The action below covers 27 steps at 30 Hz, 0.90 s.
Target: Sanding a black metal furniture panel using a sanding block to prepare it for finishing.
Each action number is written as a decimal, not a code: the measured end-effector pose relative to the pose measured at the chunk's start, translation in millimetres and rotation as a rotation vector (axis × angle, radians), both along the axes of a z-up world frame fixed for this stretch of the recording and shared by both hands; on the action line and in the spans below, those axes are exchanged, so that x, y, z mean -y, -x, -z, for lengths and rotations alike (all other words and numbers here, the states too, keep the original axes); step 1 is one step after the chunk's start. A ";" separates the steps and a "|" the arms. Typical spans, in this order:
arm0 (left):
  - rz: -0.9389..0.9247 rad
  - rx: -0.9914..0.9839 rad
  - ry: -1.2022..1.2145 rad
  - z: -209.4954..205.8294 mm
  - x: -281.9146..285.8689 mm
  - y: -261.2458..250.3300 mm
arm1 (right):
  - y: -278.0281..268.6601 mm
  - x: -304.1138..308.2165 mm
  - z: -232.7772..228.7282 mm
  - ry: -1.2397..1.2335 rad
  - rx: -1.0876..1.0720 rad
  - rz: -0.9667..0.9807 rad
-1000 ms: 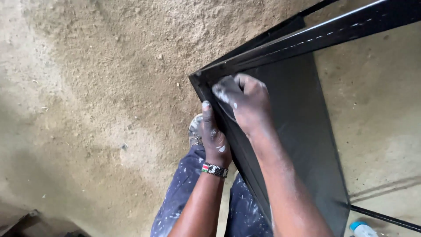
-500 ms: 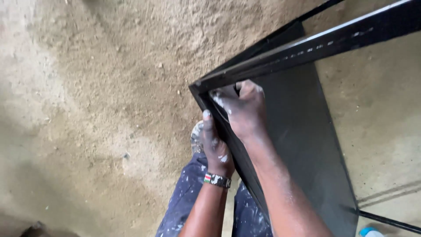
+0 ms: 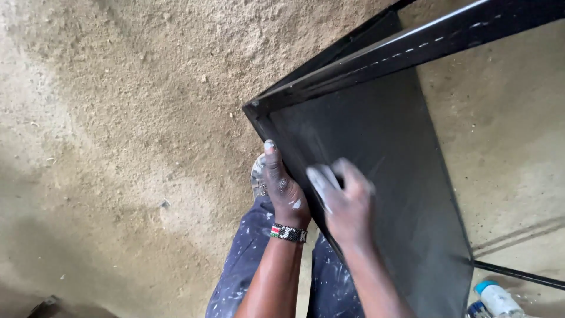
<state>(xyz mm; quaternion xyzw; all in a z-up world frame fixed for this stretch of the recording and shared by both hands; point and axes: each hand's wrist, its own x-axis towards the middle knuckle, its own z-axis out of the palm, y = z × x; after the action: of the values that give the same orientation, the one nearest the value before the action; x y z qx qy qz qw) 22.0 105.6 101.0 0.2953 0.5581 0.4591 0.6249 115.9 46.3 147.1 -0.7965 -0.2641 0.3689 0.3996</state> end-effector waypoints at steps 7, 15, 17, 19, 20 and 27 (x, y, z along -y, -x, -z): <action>-0.022 0.085 0.045 0.2 7.4 8.5 | -8.7 -8.8 5.6 -0.040 -0.019 -0.114; 0.096 -0.109 -0.139 0.5 1.7 10.3 | -2.6 -31.1 -6.4 -0.080 0.151 -0.164; 0.049 -0.034 -0.082 -0.2 -4.5 5.4 | -7.4 -78.3 2.2 -0.107 0.014 -0.104; 0.003 0.026 0.005 -2.6 -3.3 7.2 | -6.6 -78.4 3.2 -0.102 -0.142 -0.049; 0.003 0.005 0.030 -4.5 -2.7 8.0 | -7.2 -58.0 0.1 -0.039 -0.054 -0.118; 0.032 0.031 0.090 3.6 6.4 7.2 | -4.0 96.9 36.7 0.317 0.057 -0.020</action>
<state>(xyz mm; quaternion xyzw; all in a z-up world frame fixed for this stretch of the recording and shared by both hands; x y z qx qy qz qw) 14.8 99.2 97.4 0.2685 0.5635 0.4281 0.6535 119.9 -50.6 110.4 -0.8570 -0.2216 0.3872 0.2578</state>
